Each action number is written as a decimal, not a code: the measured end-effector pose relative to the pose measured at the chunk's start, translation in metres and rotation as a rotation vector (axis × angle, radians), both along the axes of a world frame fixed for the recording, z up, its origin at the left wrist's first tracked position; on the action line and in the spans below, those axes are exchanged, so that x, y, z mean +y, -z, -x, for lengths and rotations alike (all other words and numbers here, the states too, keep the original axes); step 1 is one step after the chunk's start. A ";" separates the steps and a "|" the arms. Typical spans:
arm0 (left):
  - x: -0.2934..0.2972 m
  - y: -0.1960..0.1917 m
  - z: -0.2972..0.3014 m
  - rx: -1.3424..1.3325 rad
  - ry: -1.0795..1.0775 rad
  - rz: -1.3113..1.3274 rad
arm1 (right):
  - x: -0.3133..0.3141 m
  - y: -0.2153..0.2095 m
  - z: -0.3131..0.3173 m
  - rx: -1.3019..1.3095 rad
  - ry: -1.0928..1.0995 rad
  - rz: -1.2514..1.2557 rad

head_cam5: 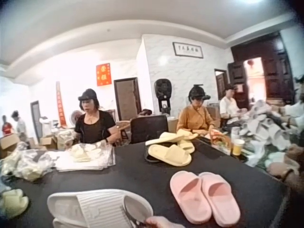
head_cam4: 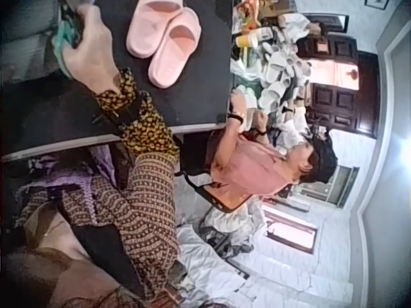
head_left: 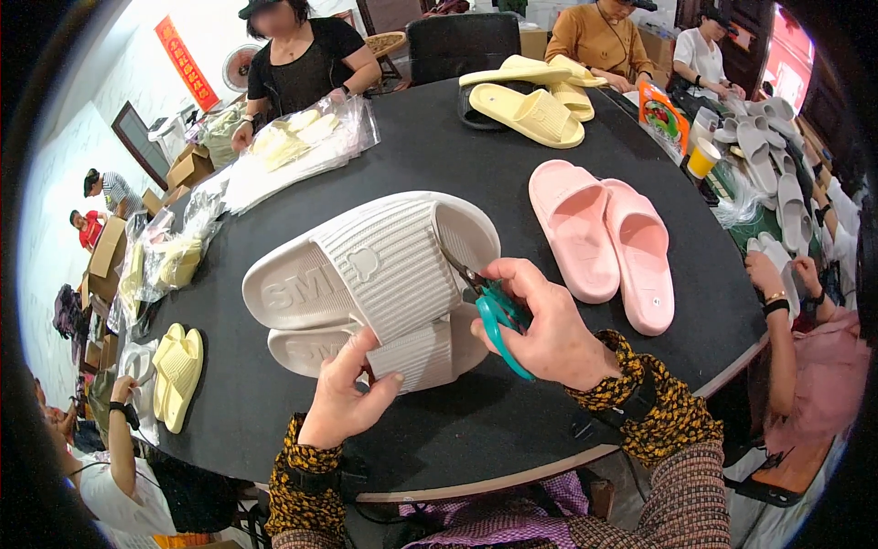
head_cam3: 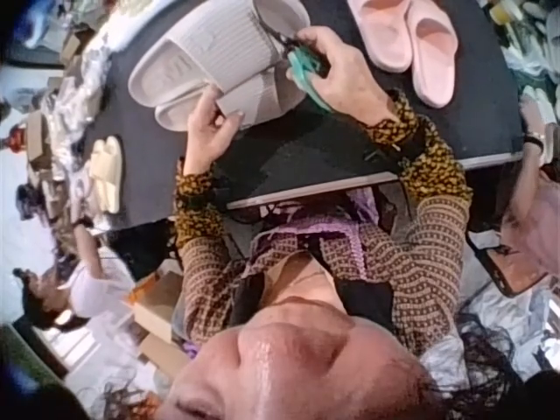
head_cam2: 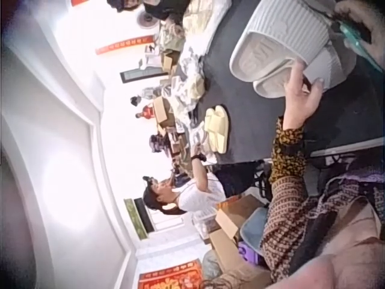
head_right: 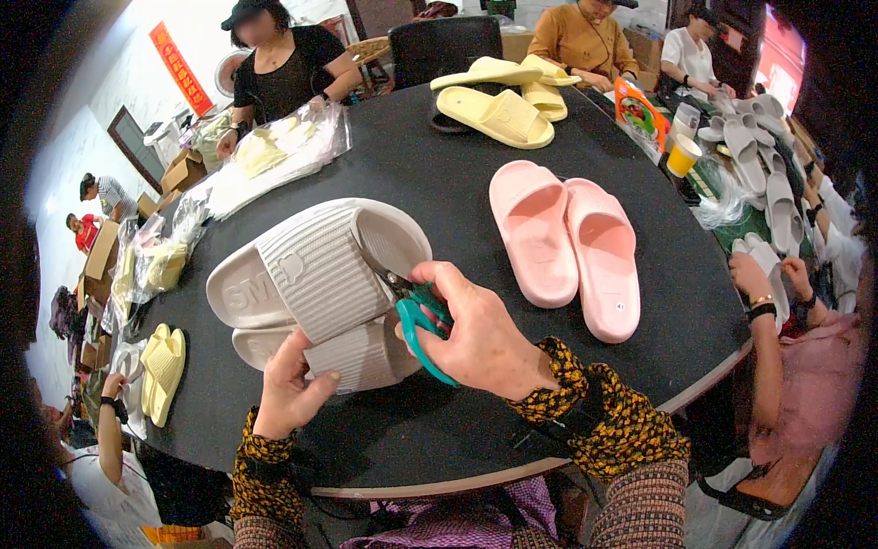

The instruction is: Trimming excess material and threads from slippers using scissors in a manufacturing environment.

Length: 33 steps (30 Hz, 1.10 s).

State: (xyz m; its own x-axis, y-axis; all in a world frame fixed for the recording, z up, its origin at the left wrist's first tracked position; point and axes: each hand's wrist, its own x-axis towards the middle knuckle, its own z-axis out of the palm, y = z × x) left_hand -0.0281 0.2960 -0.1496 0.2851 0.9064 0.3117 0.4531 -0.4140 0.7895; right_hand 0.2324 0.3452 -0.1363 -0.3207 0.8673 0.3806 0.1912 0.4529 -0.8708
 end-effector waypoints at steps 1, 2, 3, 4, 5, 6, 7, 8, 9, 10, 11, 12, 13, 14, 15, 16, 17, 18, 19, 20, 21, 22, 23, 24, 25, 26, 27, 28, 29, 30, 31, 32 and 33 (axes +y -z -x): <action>0.000 0.000 0.000 0.000 0.001 0.001 | 0.000 0.000 0.000 0.004 0.001 -0.002; 0.001 0.000 -0.001 0.008 0.018 -0.025 | 0.000 -0.001 -0.001 0.004 0.002 -0.002; 0.002 -0.001 -0.001 0.016 0.035 -0.050 | 0.000 -0.001 -0.001 0.002 0.005 0.003; 0.002 0.000 -0.001 0.016 0.036 -0.049 | 0.000 -0.001 -0.001 0.000 0.008 0.007; 0.002 0.001 -0.001 0.005 0.039 -0.039 | 0.000 0.000 -0.001 -0.001 0.009 0.008; 0.001 0.001 -0.001 -0.005 0.040 -0.031 | 0.001 0.002 -0.001 0.008 0.012 -0.017; 0.000 0.002 -0.001 -0.004 0.039 -0.031 | 0.002 0.002 -0.001 0.016 0.015 -0.042; -0.001 0.002 0.000 -0.002 0.034 -0.042 | 0.002 0.001 -0.001 0.017 0.014 -0.043; -0.001 0.003 0.000 -0.001 0.030 -0.052 | 0.002 0.001 -0.002 0.021 0.007 -0.023; -0.001 0.004 0.000 -0.001 0.029 -0.052 | 0.002 0.000 -0.002 0.024 0.001 -0.004; -0.001 0.004 0.000 -0.011 0.036 -0.061 | 0.001 -0.001 -0.002 0.024 -0.001 -0.004; 0.000 0.004 -0.001 -0.022 0.045 -0.071 | 0.001 -0.001 -0.002 0.026 -0.007 0.002; 0.000 0.004 -0.001 -0.023 0.045 -0.071 | 0.002 -0.001 -0.002 0.028 -0.013 0.008; 0.001 0.004 -0.001 -0.016 0.049 -0.062 | 0.002 0.000 -0.003 0.027 -0.012 0.008; 0.000 0.003 -0.001 -0.008 0.051 -0.053 | 0.002 0.002 -0.003 0.045 -0.016 0.013; 0.000 0.003 -0.001 -0.008 0.050 -0.053 | 0.002 0.003 -0.003 0.064 -0.020 0.018; 0.000 0.003 -0.001 -0.013 0.052 -0.052 | 0.002 0.002 -0.002 0.064 -0.020 0.017; 0.000 0.002 -0.001 -0.018 0.052 -0.052 | 0.001 0.002 -0.002 0.078 -0.017 0.030; 0.000 0.002 0.000 -0.017 0.050 -0.052 | 0.001 0.000 -0.001 0.092 -0.013 0.042; -0.001 0.002 0.000 -0.014 0.046 -0.049 | 0.000 -0.002 -0.001 0.093 -0.015 0.042; 0.000 0.003 0.000 -0.014 0.045 -0.046 | -0.001 -0.004 -0.001 0.095 -0.015 0.066; 0.000 0.003 0.000 -0.016 0.046 -0.045 | -0.001 -0.006 -0.001 0.097 -0.014 0.090; 0.001 0.003 -0.001 -0.018 0.042 -0.038 | -0.002 -0.008 -0.002 0.096 -0.013 0.090; 0.001 0.003 -0.001 -0.018 0.038 -0.031 | -0.003 -0.011 -0.003 0.074 -0.007 0.089; 0.000 0.002 -0.001 -0.017 0.037 -0.031 | -0.003 -0.012 -0.003 0.052 0.000 0.088; 0.000 0.001 -0.001 -0.010 0.042 -0.040 | -0.003 -0.011 -0.002 0.053 -0.001 0.088; 0.000 0.001 -0.001 -0.004 0.049 -0.050 | -0.003 -0.008 -0.002 0.066 0.008 0.051; 0.000 0.002 -0.002 -0.004 0.050 -0.050 | -0.003 -0.007 -0.002 0.079 0.017 0.015; 0.000 0.003 -0.002 -0.006 0.056 -0.068 | -0.003 -0.007 -0.002 0.078 0.019 0.015; 0.000 0.004 -0.001 -0.006 0.060 -0.087 | -0.003 -0.007 -0.002 0.053 0.022 -0.013; 0.000 0.003 -0.001 -0.006 0.059 -0.086 | -0.003 -0.007 -0.002 0.028 0.024 -0.040; -0.001 0.003 -0.001 0.005 0.060 -0.075 | -0.003 -0.007 -0.002 0.028 0.024 -0.039; -0.001 0.002 -0.001 0.016 0.060 -0.065 | -0.003 -0.008 -0.002 0.022 0.002 -0.010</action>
